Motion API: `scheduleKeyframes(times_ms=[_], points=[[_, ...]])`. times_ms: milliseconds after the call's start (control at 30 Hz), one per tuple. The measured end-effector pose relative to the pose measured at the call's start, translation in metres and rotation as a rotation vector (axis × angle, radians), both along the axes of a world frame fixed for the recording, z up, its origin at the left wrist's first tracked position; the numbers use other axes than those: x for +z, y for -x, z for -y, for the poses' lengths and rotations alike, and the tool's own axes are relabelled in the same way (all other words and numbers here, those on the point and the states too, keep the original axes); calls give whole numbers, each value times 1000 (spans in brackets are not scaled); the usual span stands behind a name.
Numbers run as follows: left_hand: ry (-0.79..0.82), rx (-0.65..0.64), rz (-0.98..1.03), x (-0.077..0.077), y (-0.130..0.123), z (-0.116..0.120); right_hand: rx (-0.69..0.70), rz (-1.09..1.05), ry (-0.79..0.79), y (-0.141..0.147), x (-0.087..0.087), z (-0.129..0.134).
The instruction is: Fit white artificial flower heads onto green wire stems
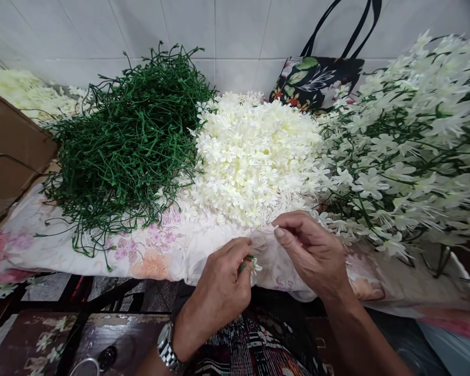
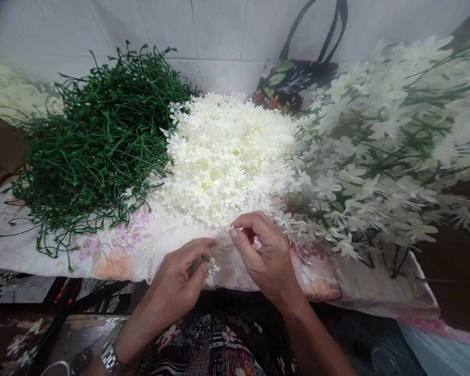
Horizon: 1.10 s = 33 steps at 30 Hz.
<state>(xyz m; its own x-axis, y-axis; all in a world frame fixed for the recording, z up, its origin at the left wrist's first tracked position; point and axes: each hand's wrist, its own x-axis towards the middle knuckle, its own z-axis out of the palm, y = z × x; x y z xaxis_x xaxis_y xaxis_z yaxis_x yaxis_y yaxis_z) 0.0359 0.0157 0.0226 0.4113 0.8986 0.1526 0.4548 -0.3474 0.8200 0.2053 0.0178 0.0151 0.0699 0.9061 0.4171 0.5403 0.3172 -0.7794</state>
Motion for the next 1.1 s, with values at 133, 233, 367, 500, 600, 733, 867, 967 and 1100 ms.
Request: scheduleKeyframes(times_ms=[133, 233, 367, 500, 600, 733, 867, 967, 1100], points=[[160, 224, 203, 4, 4, -2, -31, -107, 112, -1, 6, 9], [312, 361, 344, 5, 5, 0, 95, -34, 90, 7, 14, 17], [316, 501, 463, 3, 4, 5, 260, 36, 21, 27, 21, 27], [307, 581, 542, -2, 3, 11, 247, 32, -53, 47, 17, 29], [305, 623, 589, -7, 2, 14, 102, 79, -169, 55, 10, 25], [319, 629, 644, -12, 0, 17, 9, 186, -262, 58, 4, 20], [319, 611, 642, -15, -1, 18, 0, 280, -290, 59, 2, 18], [273, 587, 565, -13, 0, 18, -5, 302, -291, 59, 1, 17], [155, 498, 440, -7, 6, 17, 14, 283, -288, 56, 1, 17]])
